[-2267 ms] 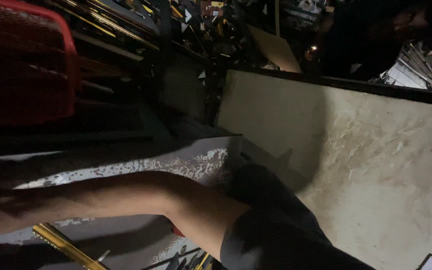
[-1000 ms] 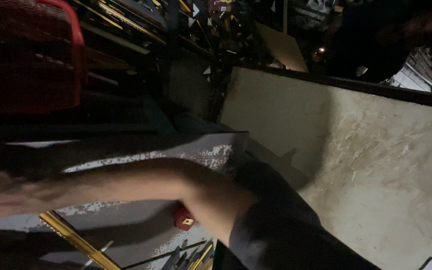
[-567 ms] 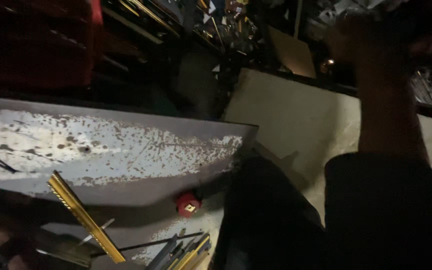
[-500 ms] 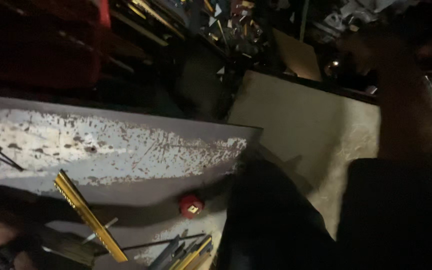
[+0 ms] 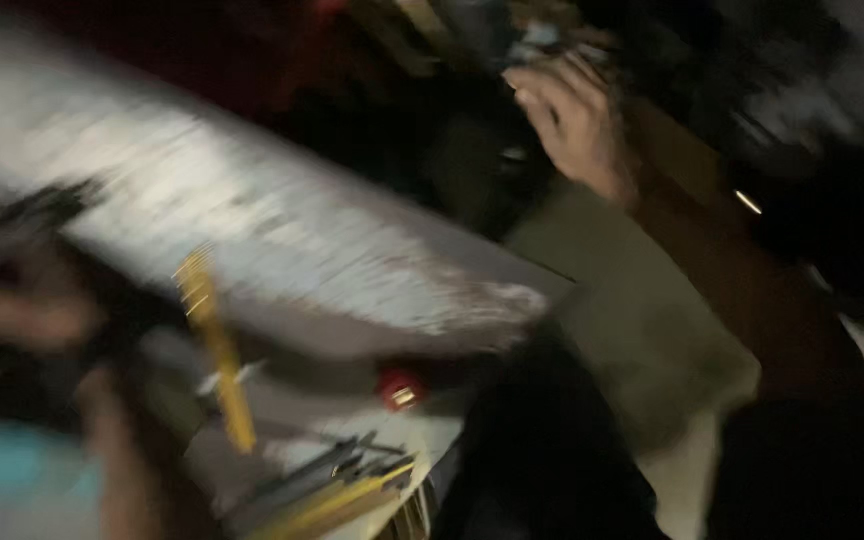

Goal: The person measures and cuts gold-colored frame molding pieces using a tape measure and a miter saw. They then assemble the cut pieces into rectangular frames on a workbench.

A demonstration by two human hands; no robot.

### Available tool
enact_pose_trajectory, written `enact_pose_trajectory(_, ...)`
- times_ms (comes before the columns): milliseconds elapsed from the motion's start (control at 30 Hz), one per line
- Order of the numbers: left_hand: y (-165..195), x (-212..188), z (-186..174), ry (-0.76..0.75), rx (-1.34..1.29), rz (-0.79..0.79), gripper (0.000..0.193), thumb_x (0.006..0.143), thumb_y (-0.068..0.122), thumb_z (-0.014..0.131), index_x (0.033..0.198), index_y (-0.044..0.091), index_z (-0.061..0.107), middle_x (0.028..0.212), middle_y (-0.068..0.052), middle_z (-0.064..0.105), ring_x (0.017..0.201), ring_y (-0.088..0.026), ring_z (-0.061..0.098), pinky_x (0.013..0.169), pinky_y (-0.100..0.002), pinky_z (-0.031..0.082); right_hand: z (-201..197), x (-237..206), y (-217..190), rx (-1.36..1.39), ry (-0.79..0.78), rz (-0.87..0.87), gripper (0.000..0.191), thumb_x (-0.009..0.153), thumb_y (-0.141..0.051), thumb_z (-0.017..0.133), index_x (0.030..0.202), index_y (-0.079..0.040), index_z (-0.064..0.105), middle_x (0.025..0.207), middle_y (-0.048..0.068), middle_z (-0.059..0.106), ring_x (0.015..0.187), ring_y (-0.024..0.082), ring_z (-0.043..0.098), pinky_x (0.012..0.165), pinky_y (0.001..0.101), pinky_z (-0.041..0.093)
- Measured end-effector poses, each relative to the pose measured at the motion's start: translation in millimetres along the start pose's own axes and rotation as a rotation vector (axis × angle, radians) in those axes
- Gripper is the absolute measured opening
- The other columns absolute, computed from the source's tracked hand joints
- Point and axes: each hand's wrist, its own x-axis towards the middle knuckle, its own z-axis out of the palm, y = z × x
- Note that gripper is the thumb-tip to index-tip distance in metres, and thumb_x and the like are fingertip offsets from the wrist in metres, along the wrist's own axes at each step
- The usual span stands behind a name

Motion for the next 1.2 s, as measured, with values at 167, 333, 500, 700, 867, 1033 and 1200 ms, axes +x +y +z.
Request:
enact_pose_trajectory(167, 32.6, 14.0, -3.6, 0.134, -0.063, -0.09, 0.061, 0.102, 0.014, 0.076, 0.154, 0.002, 0.047, 0.146, -0.02, 0.062, 0.136, -0.035, 0.063, 0.118, -0.046, 0.049, 140.9, 165.4, -122.4, 0.022, 0.092, -0.601, 0.034, 0.108, -0.009, 0.07, 0.142, -0.008, 0.071, 0.128, 0.012, 0.07, 0.115, 0.025, 0.064, 0.098, 0.0363, 0.056)
enact_pose_trajectory(333, 59.7, 27.3, -1.9, 0.097, -0.279, -0.247, 0.057, 0.104, 0.011, 0.078, 0.152, 0.001, 0.048, 0.144, -0.018, 0.065, 0.133, -0.034, 0.068, 0.118, -0.044, 0.056, 232.6, 228.5, -188.9, -0.173, -0.008, -0.613, 0.065, 0.083, -0.001, 0.073, 0.142, -0.025, 0.061, 0.139, 0.008, 0.056, 0.126, 0.026, 0.056, 0.107, 0.0399, 0.051)
enact_pose_trajectory(500, 50.9, 24.0, -1.2, 0.116, -0.025, -0.138, 0.063, 0.104, 0.01, 0.08, 0.157, 0.003, 0.046, 0.15, -0.019, 0.063, 0.137, -0.034, 0.063, 0.121, -0.043, 0.051, 263.6, 241.3, -175.6, -0.171, -0.005, -0.774, 0.057, 0.094, -0.003, 0.077, 0.143, -0.029, 0.064, 0.135, 0.001, 0.057, 0.125, 0.022, 0.053, 0.112, 0.0395, 0.047)
enact_pose_trajectory(700, 41.0, 9.6, 0.4, 0.091, -0.261, -0.217, 0.059, 0.11, 0.022, 0.08, 0.152, -0.002, 0.046, 0.146, -0.023, 0.062, 0.137, -0.035, 0.063, 0.121, -0.043, 0.05, 299.1, 239.9, -175.6, -0.041, -0.112, -0.738, 0.012, 0.095, -0.02, 0.077, 0.102, -0.021, 0.067, 0.132, -0.002, 0.061, 0.119, 0.022, 0.058, 0.109, 0.0439, 0.048)
enact_pose_trajectory(867, 37.2, 5.0, 2.6, 0.038, -0.105, -0.166, 0.064, 0.114, 0.035, 0.077, 0.152, -0.007, 0.047, 0.142, -0.026, 0.064, 0.13, -0.035, 0.066, 0.117, -0.044, 0.054, 304.0, 242.5, -188.5, 0.132, -0.048, -0.672, 0.017, 0.104, -0.016, 0.073, 0.12, -0.016, 0.067, 0.121, 0.003, 0.064, 0.108, 0.022, 0.064, 0.091, 0.0387, 0.055)
enact_pose_trajectory(1033, 40.3, 10.2, 6.1, 0.036, -0.209, -0.182, 0.082, 0.105, 0.057, 0.077, 0.149, -0.008, 0.052, 0.136, -0.025, 0.068, 0.121, -0.034, 0.074, 0.105, -0.043, 0.063, 313.2, 249.2, -211.4, 0.405, -0.357, 0.224, 0.049, 0.092, 0.007, 0.056, 0.136, -0.013, 0.053, 0.094, 0.015, 0.07, 0.08, 0.022, 0.072, 0.07, 0.0308, 0.059)
enact_pose_trajectory(1200, 42.4, 10.1, 5.5, 0.086, -0.192, -0.084, 0.079, 0.107, 0.056, 0.074, 0.146, -0.009, 0.05, 0.135, -0.023, 0.063, 0.124, -0.033, 0.068, 0.105, -0.042, 0.06, 315.5, 254.7, -217.9, 0.72, 0.049, 0.27, 0.032, 0.083, 0.002, 0.065, 0.111, -0.002, 0.05, 0.073, 0.008, 0.062, 0.065, 0.012, 0.064, 0.048, 0.028, 0.05)
